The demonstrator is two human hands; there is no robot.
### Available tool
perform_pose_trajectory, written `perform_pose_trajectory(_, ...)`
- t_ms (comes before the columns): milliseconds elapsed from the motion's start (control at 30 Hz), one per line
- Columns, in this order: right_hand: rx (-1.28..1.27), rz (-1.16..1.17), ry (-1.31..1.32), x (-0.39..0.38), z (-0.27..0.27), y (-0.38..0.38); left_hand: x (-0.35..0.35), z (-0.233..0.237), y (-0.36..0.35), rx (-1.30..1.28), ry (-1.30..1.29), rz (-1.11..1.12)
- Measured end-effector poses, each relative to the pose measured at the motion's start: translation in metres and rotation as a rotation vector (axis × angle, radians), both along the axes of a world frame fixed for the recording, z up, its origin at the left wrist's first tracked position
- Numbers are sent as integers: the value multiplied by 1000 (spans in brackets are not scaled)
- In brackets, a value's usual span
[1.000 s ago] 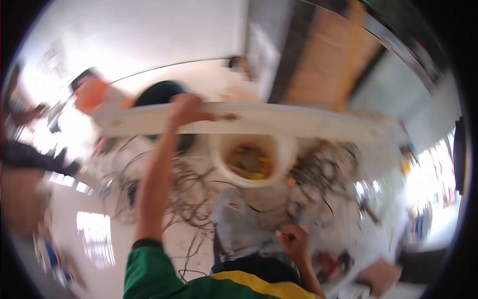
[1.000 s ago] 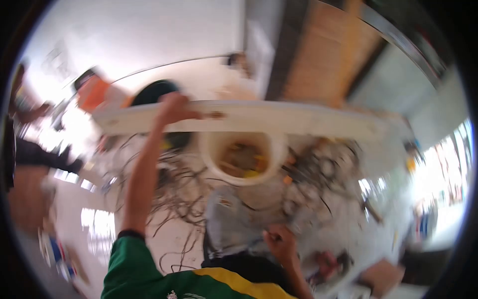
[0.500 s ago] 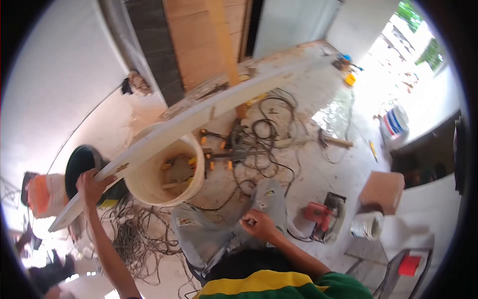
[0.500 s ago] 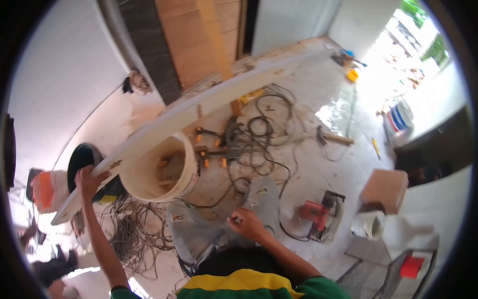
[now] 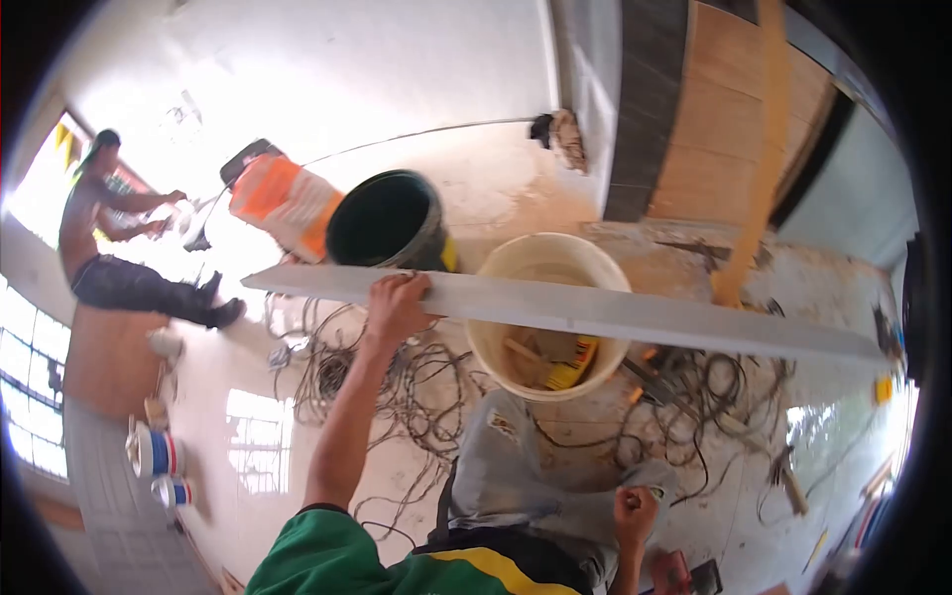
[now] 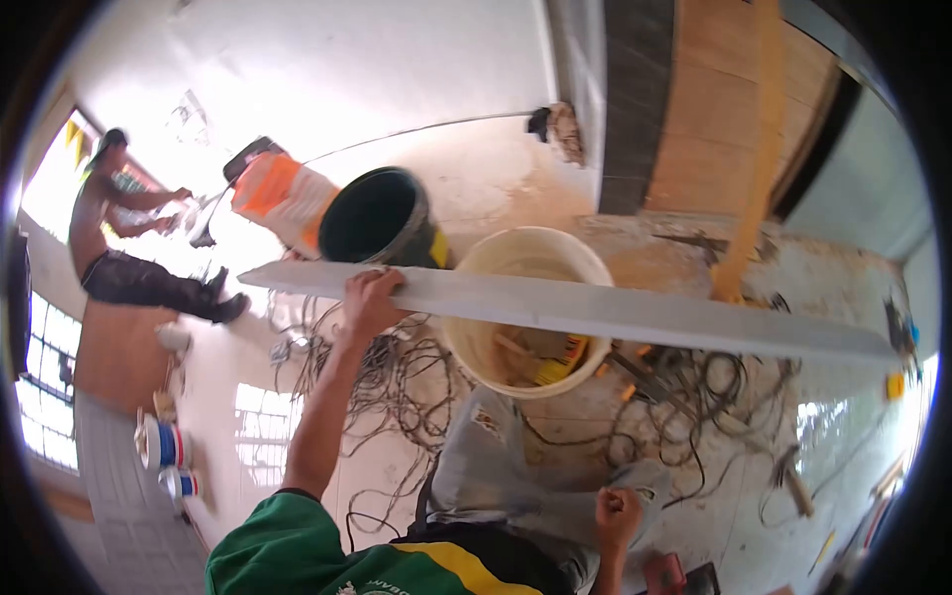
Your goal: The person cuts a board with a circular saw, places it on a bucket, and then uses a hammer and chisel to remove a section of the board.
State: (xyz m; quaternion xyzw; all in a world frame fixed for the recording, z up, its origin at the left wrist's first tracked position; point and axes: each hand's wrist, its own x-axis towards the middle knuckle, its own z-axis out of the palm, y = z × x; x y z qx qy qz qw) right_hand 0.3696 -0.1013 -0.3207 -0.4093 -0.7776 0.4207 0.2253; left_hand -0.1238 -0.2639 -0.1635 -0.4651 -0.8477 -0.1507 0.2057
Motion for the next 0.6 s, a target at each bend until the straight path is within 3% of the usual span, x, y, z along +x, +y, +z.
perform_pose_trajectory(300, 67, -10, -265, -5, -1, 8, 28, -58, -24, 193, 212, 80)
perform_pose_trajectory(367, 153, 60, -153, -3, -3, 6, 27, -71, -27, 202, 232, 64)
perform_pose_trajectory(600, 13, 67, -129, -54, 43, 31, -3, 20, 5, -149, -102, 45)
